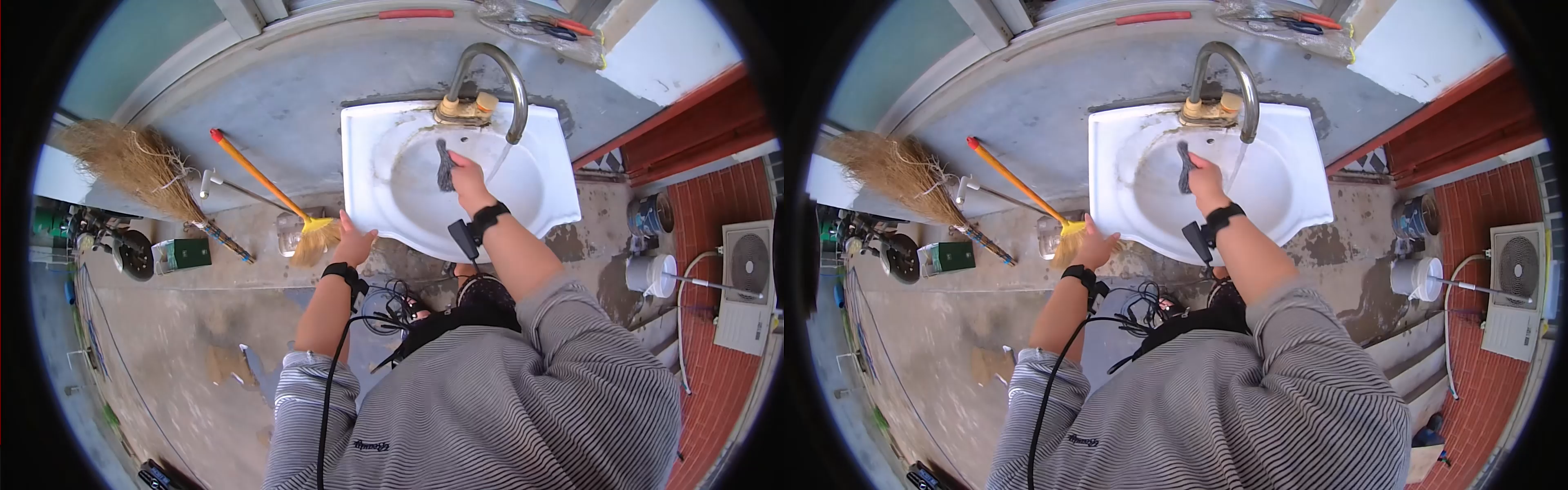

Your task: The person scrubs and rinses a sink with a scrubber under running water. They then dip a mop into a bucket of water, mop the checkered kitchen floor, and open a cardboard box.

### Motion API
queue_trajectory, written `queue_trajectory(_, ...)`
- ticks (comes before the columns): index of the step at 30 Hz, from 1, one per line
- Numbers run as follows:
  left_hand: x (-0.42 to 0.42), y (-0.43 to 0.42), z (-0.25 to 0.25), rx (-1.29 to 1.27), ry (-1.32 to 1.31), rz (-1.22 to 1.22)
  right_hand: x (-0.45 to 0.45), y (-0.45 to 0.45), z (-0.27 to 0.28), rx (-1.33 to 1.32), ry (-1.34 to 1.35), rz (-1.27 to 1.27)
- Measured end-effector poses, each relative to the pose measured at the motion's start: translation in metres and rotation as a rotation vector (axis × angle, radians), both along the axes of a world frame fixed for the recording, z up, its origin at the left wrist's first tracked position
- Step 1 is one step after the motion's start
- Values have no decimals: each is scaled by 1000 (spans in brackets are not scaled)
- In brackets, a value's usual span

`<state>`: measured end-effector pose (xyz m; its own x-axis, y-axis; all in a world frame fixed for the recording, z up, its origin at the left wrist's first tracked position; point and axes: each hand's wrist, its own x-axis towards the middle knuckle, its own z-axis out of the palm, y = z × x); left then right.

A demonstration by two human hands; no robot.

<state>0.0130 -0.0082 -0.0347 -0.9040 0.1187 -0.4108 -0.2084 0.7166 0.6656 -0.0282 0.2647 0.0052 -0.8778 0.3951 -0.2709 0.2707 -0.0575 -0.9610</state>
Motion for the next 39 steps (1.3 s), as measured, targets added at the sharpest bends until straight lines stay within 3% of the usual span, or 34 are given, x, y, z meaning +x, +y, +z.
queue_trajectory(3, 0, 1, 6, 73, -105, 58, -40, 9, -9, 1146, 183, -29)
queue_trajectory(5, 2, -1, -1, 23, -12, 27, -74, 29, -38, 1242, 20, -221)
queue_trajectory(7, 4, -1, -7, -26, 73, -4, -78, 28, -36, 1268, -176, -144)
queue_trajectory(10, 4, -4, -4, 54, 46, -7, -92, 6, -32, 1378, -266, -96)
queue_trajectory(11, 4, -4, -1, 126, 21, 12, -98, 11, -37, 1467, -304, 63)
queue_trajectory(13, 5, -2, -2, 202, -13, 29, -101, 5, -44, 1469, -218, 25)
queue_trajectory(15, 3, -3, -2, 224, -70, 33, -102, -24, -61, 1296, 32, -140)
queue_trajectory(17, 4, -3, -5, 152, 5, -19, -79, -72, -42, 1426, 192, 171)
queue_trajectory(20, 3, -5, -1, 26, 68, -80, -53, -115, -30, 1266, 221, 383)
queue_trajectory(25, 3, -2, 16, 46, -45, -67, 28, -95, -27, 1108, 611, 799)
queue_trajectory(30, 0, 3, 26, -2, -123, -27, 106, -13, -10, 1043, 499, 905)
queue_trajectory(33, 1, 8, 34, -35, -175, -5, 108, 50, -6, 449, -245, 579)
queue_trajectory(35, 0, 6, 15, -51, -84, -9, 87, 89, -10, -192, -291, 398)
queue_trajectory(37, -2, 9, 16, -205, -54, 26, 82, 103, -4, 366, 323, 644)
queue_trajectory(38, -1, 11, 18, -208, -54, 27, 68, 111, -33, -135, 113, 462)
queue_trajectory(39, 0, 13, 22, -298, 51, -68, 68, 102, -4, 111, 97, 479)
